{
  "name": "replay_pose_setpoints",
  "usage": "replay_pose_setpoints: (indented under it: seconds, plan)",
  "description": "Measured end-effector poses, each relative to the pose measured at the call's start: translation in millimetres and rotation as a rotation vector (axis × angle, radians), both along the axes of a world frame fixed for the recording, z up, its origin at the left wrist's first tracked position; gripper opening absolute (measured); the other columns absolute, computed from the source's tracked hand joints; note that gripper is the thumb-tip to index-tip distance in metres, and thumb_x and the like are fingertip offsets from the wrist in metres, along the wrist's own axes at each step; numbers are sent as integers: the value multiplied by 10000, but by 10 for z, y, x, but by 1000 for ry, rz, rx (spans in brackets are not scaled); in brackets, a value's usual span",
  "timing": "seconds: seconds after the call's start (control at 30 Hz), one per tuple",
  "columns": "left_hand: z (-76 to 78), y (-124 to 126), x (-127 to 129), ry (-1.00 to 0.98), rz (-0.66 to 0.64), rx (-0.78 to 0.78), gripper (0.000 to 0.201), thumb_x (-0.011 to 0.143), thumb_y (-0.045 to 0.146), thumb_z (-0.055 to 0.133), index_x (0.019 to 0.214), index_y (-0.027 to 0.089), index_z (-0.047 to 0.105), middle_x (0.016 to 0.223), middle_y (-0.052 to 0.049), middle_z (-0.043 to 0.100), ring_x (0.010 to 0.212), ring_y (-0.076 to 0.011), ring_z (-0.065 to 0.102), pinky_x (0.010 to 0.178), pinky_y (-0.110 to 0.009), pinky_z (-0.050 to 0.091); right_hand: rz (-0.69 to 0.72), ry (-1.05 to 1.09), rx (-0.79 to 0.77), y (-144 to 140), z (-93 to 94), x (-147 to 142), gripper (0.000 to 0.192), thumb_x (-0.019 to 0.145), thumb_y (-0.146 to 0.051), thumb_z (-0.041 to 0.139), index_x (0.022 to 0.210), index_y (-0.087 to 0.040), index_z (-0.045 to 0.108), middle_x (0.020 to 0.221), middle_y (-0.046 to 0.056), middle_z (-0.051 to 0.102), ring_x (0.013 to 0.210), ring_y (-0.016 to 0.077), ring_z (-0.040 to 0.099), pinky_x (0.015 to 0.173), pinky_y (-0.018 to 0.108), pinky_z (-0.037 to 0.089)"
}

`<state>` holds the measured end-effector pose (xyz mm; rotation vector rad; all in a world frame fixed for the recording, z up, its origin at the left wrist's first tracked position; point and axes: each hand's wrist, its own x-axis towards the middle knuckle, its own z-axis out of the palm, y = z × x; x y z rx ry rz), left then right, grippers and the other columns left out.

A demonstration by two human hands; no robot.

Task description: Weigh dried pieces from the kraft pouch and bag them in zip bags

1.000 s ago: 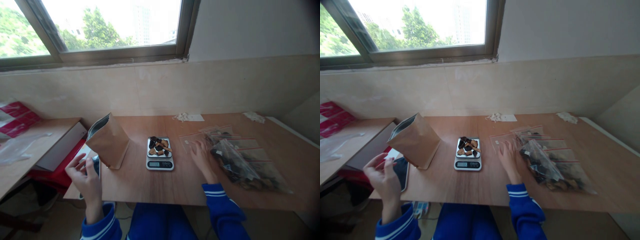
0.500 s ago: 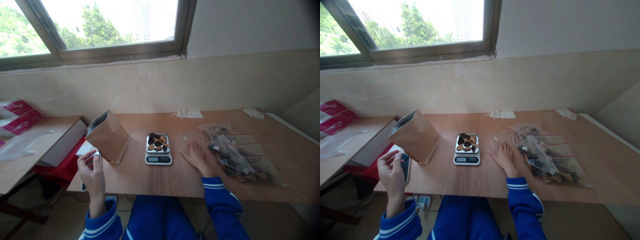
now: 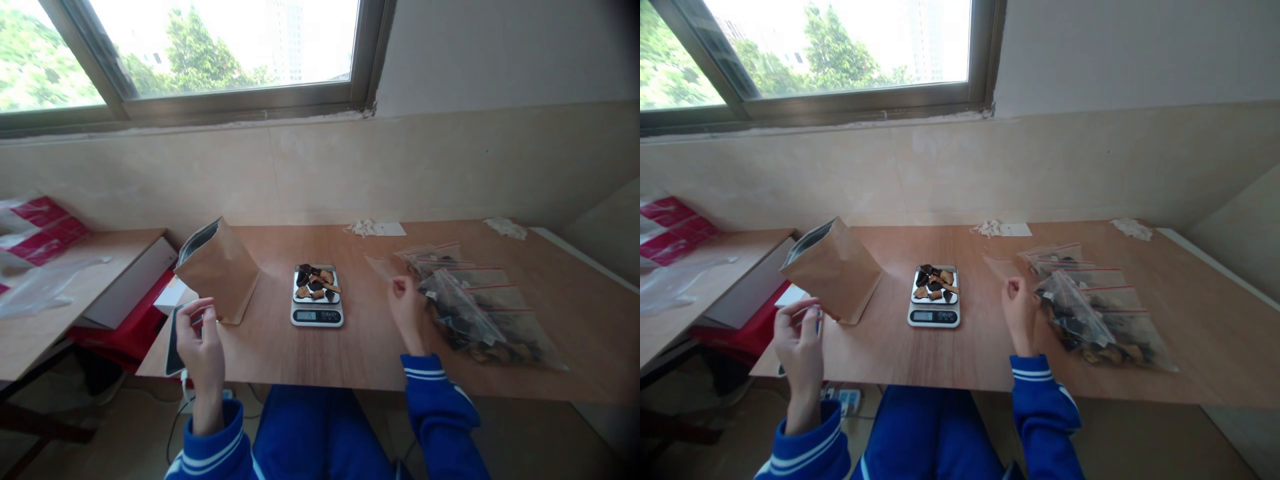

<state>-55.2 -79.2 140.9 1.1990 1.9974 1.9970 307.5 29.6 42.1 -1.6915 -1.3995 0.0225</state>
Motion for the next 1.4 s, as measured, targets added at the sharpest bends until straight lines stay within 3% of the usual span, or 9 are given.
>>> replay_pose_setpoints:
  seconds: [0.23, 0.4, 0.6, 0.83, 1.03, 1.13, 1.2, 1.3, 1.4]
  plan:
    - [88, -43, 703, -68, -612, -109, 170, 924, 352, 560, 947, 201, 633, 943, -42, 639, 914, -184, 603, 820, -289, 468, 260, 362, 173, -800, 927, -606, 213, 940, -425, 520, 962, -219, 566, 940, 80, 670, 900, 221, 651, 818, 349, 523]
    - [102, -124, 1048, -260, -913, -71, 317, 978, 440, 447, 840, 194, 592, 845, -36, 596, 868, -179, 575, 820, -284, 454, 694, 437, 42, -1208, 1157, -1072, 96, 978, -292, 474, 1009, -259, 559, 1092, 52, 684, 1048, 190, 653, 922, 322, 516]
    - [38, -123, 1001, -374, -829, -167, 372, 909, 521, 539, 728, 197, 515, 691, 8, 518, 666, -143, 485, 648, -247, 416, 1056, 382, -76, -1207, 1172, -1141, 181, 970, -327, 499, 897, -240, 640, 1235, 68, 638, 1164, 216, 600, 1015, 362, 474]
    - [86, -156, 911, -113, -874, -171, 318, 911, 437, 541, 709, 195, 584, 768, -38, 584, 760, -187, 549, 739, -284, 449, 853, 465, -132, -1149, 1022, -1191, 185, 985, -368, 478, 946, -236, 602, 1125, 61, 677, 1107, 203, 621, 966, 343, 485]
    - [65, -233, 668, -82, -1011, -70, 368, 846, 452, 533, 576, 214, 608, 818, -98, 659, 859, -293, 619, 771, -400, 507, 611, 400, 7, -1032, 766, -1214, 356, 985, -377, 462, 1317, -254, 498, 1415, 98, 522, 1348, 238, 450, 1112, 460, 370]
    - [83, -219, 561, -52, -1006, -15, 354, 824, 439, 536, 553, 227, 621, 759, -91, 658, 843, -305, 635, 813, -451, 514, 687, 256, -15, -957, 778, -1195, 363, 948, -375, 548, 1299, -282, 563, 1401, 71, 559, 1378, 264, 420, 1162, 525, 273]
    - [130, -169, 502, 12, -990, -3, 334, 817, 418, 540, 561, 224, 633, 751, -83, 646, 847, -296, 635, 857, -458, 505, 810, 213, -61, -892, 843, -1191, 216, 930, -381, 588, 1095, -278, 681, 1191, 50, 693, 1246, 259, 552, 1139, 512, 315]
    - [202, -50, 415, 109, -836, -78, 307, 845, 383, 546, 613, 202, 633, 849, -77, 645, 843, -248, 617, 822, -390, 502, 873, 326, -114, -770, 963, -1174, 201, 928, -407, 592, 875, -245, 698, 902, 25, 744, 930, 212, 688, 975, 415, 491]
    - [190, 54, 349, 61, -495, -108, 206, 872, 387, 574, 829, 197, 642, 956, -65, 642, 902, -211, 610, 826, -333, 489, 746, 478, -77, -658, 1034, -1125, 238, 913, -438, 605, 883, -215, 685, 856, 32, 742, 832, 199, 708, 819, 338, 554]
